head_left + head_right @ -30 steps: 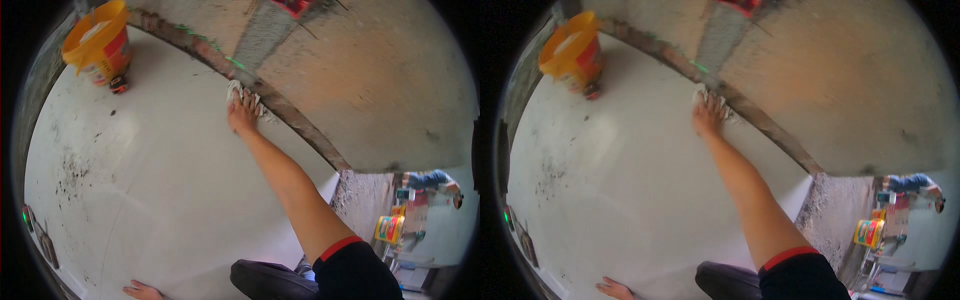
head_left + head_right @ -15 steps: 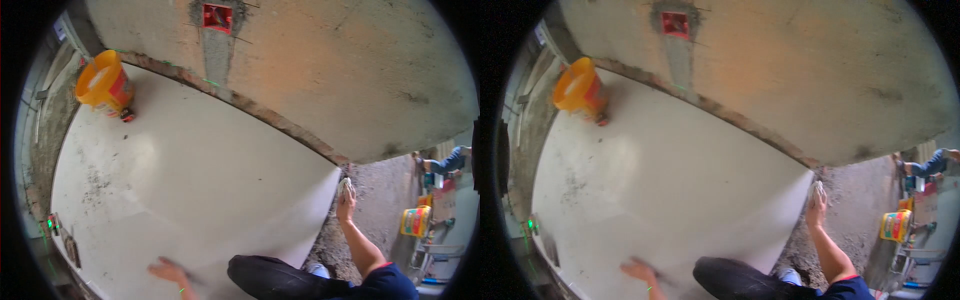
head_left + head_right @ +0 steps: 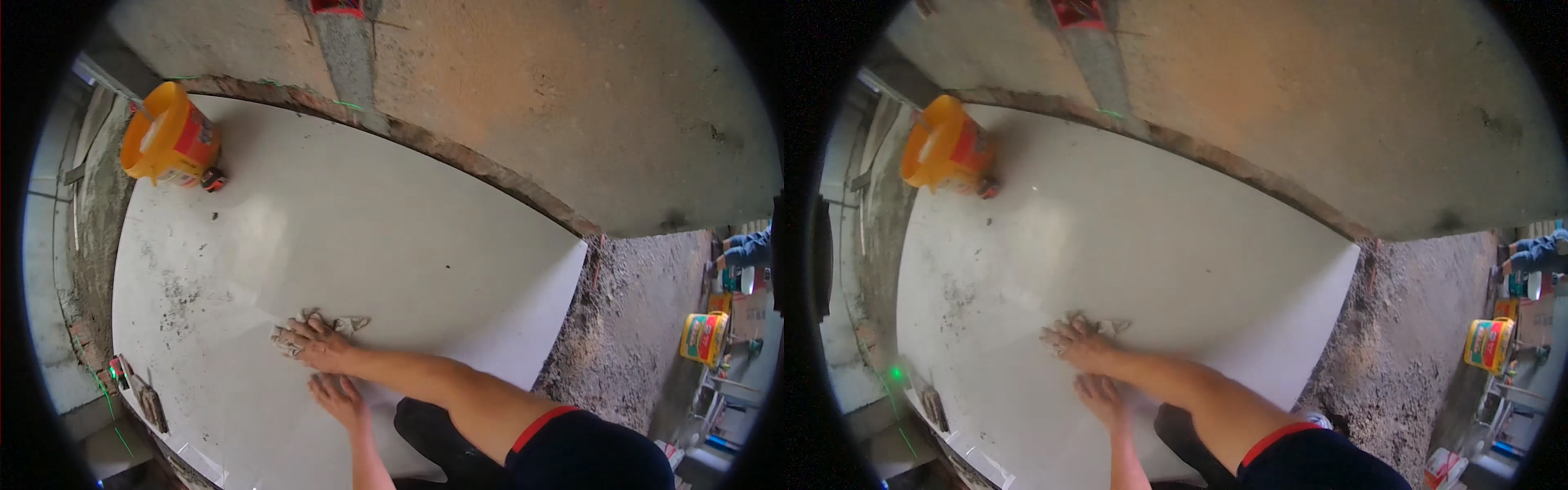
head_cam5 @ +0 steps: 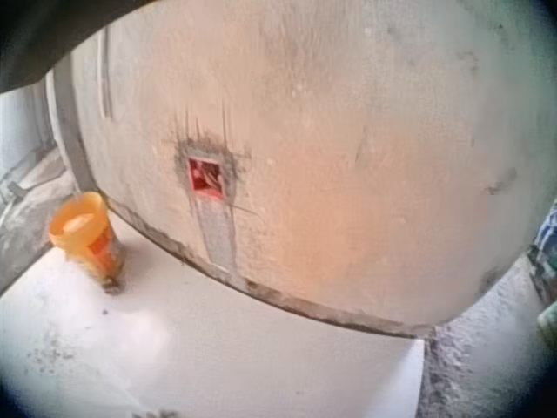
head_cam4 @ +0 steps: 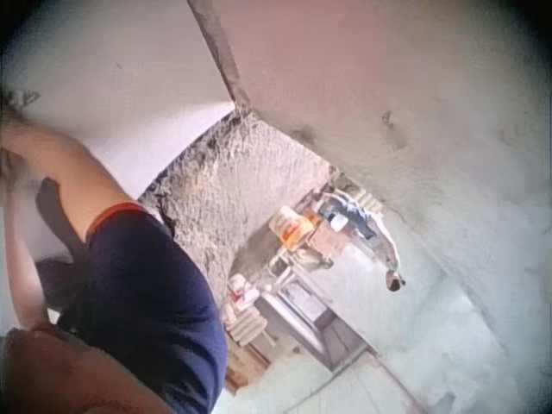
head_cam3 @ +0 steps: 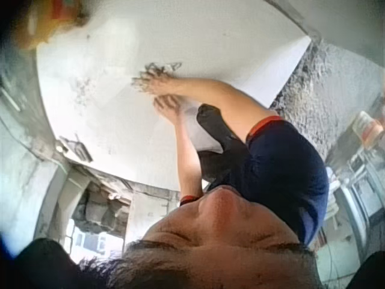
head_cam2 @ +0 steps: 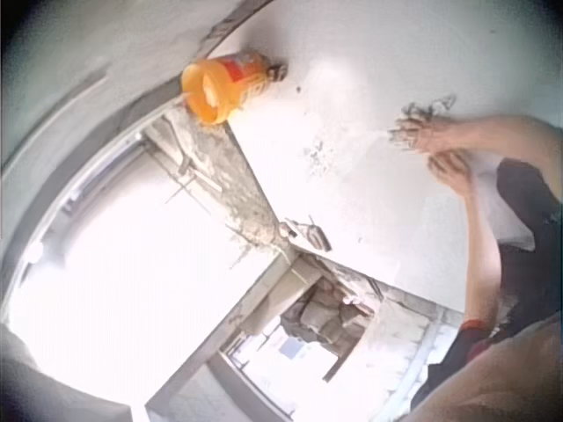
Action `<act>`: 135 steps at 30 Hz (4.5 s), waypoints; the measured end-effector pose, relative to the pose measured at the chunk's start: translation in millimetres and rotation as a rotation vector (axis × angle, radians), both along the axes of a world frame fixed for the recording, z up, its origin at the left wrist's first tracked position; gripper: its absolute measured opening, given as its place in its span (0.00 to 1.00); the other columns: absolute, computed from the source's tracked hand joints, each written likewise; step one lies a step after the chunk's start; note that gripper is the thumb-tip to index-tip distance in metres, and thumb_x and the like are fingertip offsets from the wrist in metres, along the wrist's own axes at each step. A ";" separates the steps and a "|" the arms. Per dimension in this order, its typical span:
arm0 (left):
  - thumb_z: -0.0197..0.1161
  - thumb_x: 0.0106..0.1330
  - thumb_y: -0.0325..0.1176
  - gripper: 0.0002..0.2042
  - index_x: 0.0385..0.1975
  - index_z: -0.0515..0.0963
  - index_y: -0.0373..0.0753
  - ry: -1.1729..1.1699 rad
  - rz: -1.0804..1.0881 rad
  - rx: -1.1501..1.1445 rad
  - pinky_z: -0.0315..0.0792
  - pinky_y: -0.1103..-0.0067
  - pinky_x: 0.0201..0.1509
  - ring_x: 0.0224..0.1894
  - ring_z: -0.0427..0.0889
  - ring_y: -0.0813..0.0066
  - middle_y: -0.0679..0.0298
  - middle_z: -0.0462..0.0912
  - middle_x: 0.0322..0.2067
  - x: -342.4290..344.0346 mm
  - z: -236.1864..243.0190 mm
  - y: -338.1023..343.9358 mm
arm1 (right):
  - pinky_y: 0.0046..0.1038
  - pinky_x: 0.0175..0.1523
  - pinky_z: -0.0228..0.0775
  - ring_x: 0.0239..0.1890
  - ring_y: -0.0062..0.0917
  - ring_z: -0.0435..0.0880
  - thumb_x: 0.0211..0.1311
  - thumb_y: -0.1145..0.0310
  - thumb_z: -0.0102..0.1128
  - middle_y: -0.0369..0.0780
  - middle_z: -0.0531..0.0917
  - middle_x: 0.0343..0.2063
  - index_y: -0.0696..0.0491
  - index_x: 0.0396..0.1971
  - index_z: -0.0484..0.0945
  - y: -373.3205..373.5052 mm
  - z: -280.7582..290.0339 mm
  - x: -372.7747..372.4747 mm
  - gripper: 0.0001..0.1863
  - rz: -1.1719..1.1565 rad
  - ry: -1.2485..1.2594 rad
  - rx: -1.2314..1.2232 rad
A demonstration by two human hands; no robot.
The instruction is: The person installs and cleans floor tiles. They wipe the surface of a large white tile with a cloth, smooth grout into the seams using a trowel, and use tape and a measuring tool to align the edges of the tiles on the floor bed.
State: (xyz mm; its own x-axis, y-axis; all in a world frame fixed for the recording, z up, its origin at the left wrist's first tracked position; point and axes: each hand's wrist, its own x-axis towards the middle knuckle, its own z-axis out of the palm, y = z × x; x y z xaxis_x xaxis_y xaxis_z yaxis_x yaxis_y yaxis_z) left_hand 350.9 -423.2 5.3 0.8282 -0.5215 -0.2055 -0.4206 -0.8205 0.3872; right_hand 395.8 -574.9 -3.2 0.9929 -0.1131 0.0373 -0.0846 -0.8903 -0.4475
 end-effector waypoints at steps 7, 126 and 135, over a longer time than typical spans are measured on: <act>0.42 0.69 0.51 0.38 0.69 0.41 0.30 0.005 -0.179 0.237 0.31 0.56 0.72 0.73 0.35 0.51 0.47 0.39 0.71 4.9 -18.2 58.9 | 0.52 0.65 0.45 0.65 0.42 0.59 0.62 0.58 0.51 0.45 0.65 0.63 0.46 0.53 0.76 -103.9 -51.2 -163.6 0.20 -0.743 -0.072 -0.098; 0.53 0.66 0.50 0.34 0.68 0.54 0.39 -0.240 0.979 -0.397 0.44 0.55 0.70 0.70 0.45 0.42 0.44 0.46 0.68 -303.6 14.1 346.1 | 0.32 0.62 0.60 0.60 0.30 0.68 0.72 0.57 0.42 0.40 0.67 0.61 0.51 0.67 0.56 335.0 -6.3 -269.1 0.27 0.249 0.556 1.157; 0.63 0.57 0.47 0.31 0.62 0.65 0.51 -0.155 0.353 -0.442 0.44 0.58 0.72 0.69 0.51 0.50 0.55 0.57 0.66 -308.7 -19.3 244.9 | 0.45 0.70 0.39 0.70 0.40 0.50 0.70 0.55 0.38 0.50 0.54 0.68 0.56 0.67 0.56 211.3 -29.1 -237.3 0.30 0.194 0.121 -0.397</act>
State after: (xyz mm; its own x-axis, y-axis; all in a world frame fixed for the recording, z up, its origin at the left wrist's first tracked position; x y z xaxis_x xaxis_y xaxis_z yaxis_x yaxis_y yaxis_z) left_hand 42.2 -178.2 -14.1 0.9702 -0.2178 0.1059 -0.2304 -0.6958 0.6803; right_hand 158.5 -363.6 -32.3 0.9942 0.0750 -0.0769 0.0700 -0.9954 -0.0653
